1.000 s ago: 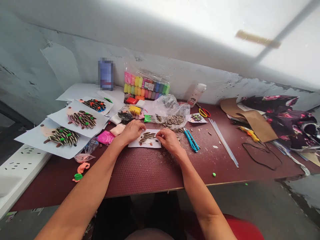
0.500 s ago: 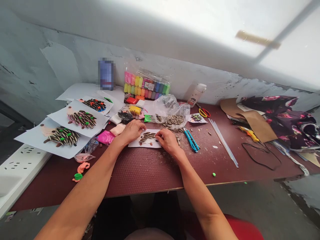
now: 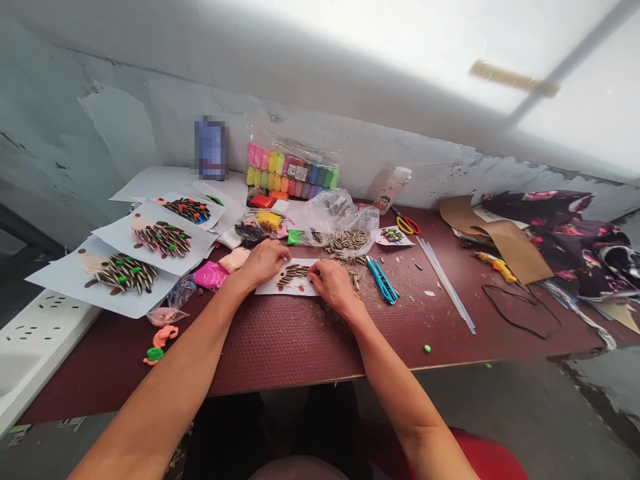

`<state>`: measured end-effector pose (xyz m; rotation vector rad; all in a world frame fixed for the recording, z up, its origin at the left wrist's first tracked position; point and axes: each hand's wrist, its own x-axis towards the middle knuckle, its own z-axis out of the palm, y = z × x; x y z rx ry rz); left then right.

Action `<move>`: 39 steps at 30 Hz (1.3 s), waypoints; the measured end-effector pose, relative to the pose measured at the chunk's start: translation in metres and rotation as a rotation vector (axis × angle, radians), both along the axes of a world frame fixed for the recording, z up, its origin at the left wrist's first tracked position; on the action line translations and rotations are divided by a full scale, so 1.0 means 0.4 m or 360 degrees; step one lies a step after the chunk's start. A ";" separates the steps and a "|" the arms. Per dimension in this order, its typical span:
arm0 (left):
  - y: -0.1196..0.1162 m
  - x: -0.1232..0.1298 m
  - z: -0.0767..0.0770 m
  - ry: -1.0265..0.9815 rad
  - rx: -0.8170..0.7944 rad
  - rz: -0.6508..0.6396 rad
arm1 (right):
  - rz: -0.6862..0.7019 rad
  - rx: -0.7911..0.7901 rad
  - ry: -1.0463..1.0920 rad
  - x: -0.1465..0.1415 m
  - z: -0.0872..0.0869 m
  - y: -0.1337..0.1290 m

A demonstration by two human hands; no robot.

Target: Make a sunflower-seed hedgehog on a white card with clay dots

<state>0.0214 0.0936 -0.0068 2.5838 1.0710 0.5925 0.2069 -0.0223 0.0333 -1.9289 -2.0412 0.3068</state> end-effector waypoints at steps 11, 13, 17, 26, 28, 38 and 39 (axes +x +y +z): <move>0.005 -0.003 -0.005 -0.0036 -0.0018 -0.0024 | -0.0162 0.0107 0.0109 0.045 0.003 0.011; 0.006 -0.004 -0.005 -0.0046 -0.0027 -0.0030 | -0.0281 0.0150 0.0014 0.065 -0.001 0.013; 0.005 -0.003 -0.002 -0.0024 -0.0039 -0.0024 | -0.0464 0.0118 -0.0158 0.098 -0.008 0.018; 0.009 -0.003 -0.012 -0.0021 -0.0015 -0.0015 | -0.0462 0.0147 -0.0254 0.110 -0.031 0.039; 0.010 -0.003 -0.013 -0.0026 -0.0017 -0.0016 | -0.0456 0.0135 -0.0309 0.114 -0.036 0.043; 0.002 0.001 -0.001 -0.0011 -0.0048 -0.0003 | -0.0398 0.0194 -0.0406 0.115 -0.033 0.041; 0.002 0.001 -0.002 -0.0017 -0.0046 -0.0005 | -0.0397 0.0223 -0.0368 0.112 -0.031 0.040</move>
